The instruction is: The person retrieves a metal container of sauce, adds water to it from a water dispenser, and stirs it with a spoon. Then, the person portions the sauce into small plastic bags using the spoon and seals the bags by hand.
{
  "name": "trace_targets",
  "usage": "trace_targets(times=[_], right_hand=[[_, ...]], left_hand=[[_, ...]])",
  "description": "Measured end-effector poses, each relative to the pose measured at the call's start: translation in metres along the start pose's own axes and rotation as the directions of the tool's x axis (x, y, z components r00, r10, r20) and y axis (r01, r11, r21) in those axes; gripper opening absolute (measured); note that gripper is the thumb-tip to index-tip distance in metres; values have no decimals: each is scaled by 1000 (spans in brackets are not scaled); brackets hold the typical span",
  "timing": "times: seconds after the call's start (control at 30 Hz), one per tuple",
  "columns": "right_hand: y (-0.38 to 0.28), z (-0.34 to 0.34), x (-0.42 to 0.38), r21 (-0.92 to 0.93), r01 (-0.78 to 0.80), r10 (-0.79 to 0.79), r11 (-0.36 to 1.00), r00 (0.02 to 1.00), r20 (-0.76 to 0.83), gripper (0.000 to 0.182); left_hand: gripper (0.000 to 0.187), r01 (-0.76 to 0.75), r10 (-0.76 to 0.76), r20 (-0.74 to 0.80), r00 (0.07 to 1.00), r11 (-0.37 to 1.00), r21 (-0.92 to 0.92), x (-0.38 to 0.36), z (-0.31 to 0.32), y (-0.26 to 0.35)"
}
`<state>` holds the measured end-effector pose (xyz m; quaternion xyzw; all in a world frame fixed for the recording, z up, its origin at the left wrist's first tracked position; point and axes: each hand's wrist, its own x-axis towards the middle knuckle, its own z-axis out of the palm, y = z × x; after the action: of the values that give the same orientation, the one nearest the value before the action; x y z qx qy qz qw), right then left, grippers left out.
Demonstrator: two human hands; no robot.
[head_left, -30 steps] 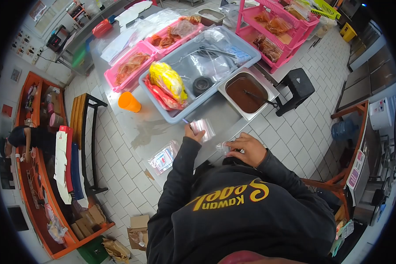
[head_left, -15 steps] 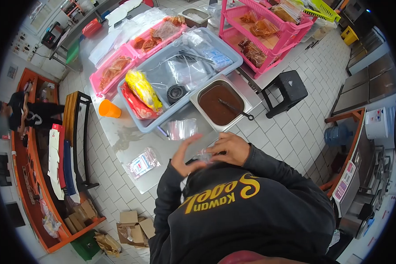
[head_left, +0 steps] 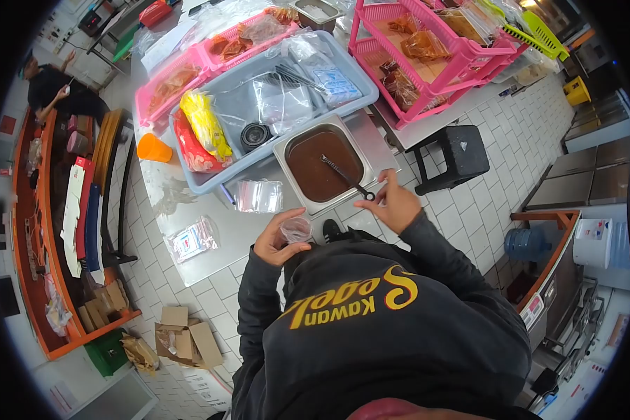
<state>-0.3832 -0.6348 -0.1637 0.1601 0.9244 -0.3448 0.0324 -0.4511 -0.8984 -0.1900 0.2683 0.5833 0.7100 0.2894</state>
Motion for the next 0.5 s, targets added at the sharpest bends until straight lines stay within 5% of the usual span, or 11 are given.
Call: trace_targets(times=[0.17,0.27,0.3,0.37,0.4,0.5], right_hand=[[17,13,22,249,80,-84,965,996,4,36],[33,10,46,688,95,-61,720,995,-73,17],[34,5,50,687,95,-67,721,996,-67,17],[36,-8,56,359,325,-278,875,944,-178,17],[31,-17,55,211,483,-451,850,874,-182,14],[16,-23,47,167,617,-607,769,787,-113,11]], left_hand=[[54,94,-130,-178,975,976,-194,-13,9,-15],[48,51,-109,-259,960,974,-220,-19,6,-20],[45,17,-78,-290,954,978,-207,-20,6,-22],[47,7,-53,-310,949,989,-149,-23,5,-20],[49,38,-87,-312,946,986,-160,-24,6,-13],[56,102,-158,-302,940,976,-193,-30,2,-9]])
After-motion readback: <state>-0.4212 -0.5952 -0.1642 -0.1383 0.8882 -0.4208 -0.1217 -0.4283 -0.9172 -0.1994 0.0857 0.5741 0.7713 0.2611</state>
